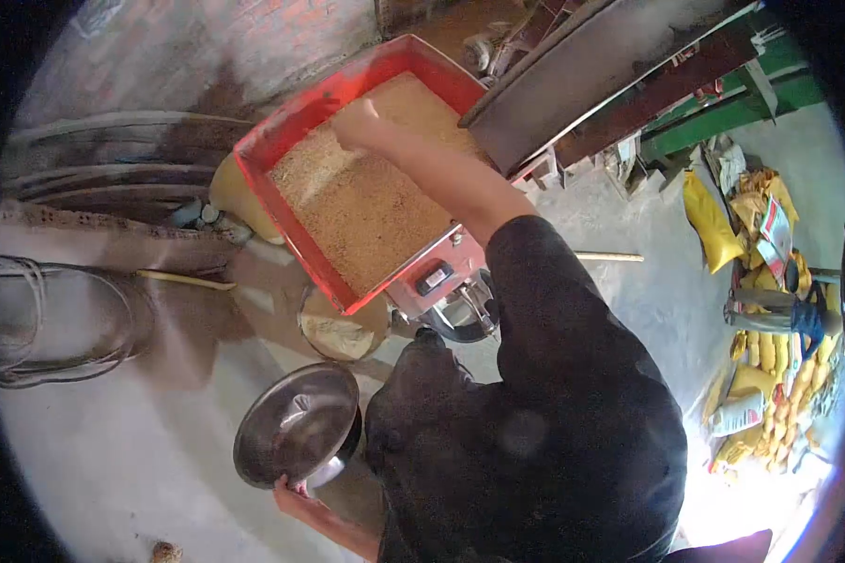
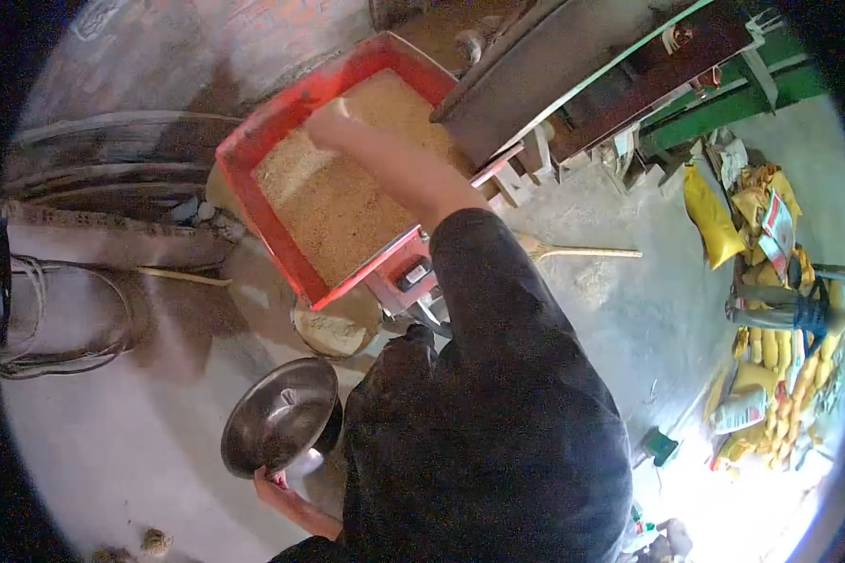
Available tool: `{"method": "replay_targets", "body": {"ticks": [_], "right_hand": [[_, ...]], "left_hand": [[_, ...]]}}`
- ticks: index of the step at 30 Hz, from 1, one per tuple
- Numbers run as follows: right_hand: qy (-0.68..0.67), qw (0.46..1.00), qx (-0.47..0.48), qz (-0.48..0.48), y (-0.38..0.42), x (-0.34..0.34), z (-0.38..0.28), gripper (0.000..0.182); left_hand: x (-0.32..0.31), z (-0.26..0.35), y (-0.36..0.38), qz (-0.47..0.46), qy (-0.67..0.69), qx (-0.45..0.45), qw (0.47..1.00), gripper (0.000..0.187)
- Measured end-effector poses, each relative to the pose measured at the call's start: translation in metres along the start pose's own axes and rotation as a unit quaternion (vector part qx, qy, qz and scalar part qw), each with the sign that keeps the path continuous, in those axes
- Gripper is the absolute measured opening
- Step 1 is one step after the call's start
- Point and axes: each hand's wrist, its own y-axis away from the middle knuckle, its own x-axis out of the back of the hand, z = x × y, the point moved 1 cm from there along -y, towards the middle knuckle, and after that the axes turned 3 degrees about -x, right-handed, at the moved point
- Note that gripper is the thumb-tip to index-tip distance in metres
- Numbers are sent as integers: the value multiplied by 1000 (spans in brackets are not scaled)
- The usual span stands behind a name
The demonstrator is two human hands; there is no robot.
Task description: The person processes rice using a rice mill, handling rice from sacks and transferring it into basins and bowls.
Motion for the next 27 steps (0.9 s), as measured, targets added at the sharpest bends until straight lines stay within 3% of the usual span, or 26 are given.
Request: {"method": "replay_targets", "body": {"ticks": [4,6,7,9,10,12,13,16,20,22,24,25,27], "right_hand": [[-111,992,-46,30,8,-18,24,54],[-184,981,-47,-46,9,-51,30,76],[-184,981,-43,-48,6,-67,33,76],[-279,937,-55,-204,-2,-93,33,84],[-278,937,-46,-205,12,-84,27,84],[-291,906,-39,-306,57,-52,12,87],[-288,909,-32,-301,62,-53,10,87],[-230,921,58,-308,69,-55,4,88],[-134,923,173,-317,77,-60,-2,89],[-102,920,206,-317,86,-58,0,89],[-265,879,75,-389,94,-52,8,87],[-261,881,81,-386,87,-59,16,87],[-432,817,150,-351,65,-82,31,76]], "left_hand": [[-1,-2,-5,25,-16,37,999,25],[6,-12,-14,-2,6,34,999,26],[8,-11,-15,3,5,36,999,26],[3,-11,-10,-4,1,52,999,27],[2,-12,-6,4,4,53,999,27],[-12,-11,1,-18,73,53,996,27],[-25,4,17,12,74,61,995,12],[-28,2,21,14,74,64,995,10],[-20,-30,-7,27,101,100,990,9],[-25,-24,4,-2,140,58,988,21],[-25,-24,6,8,147,64,987,18],[-26,-24,6,13,150,71,986,15],[-31,-15,17,11,159,55,986,14]]}}
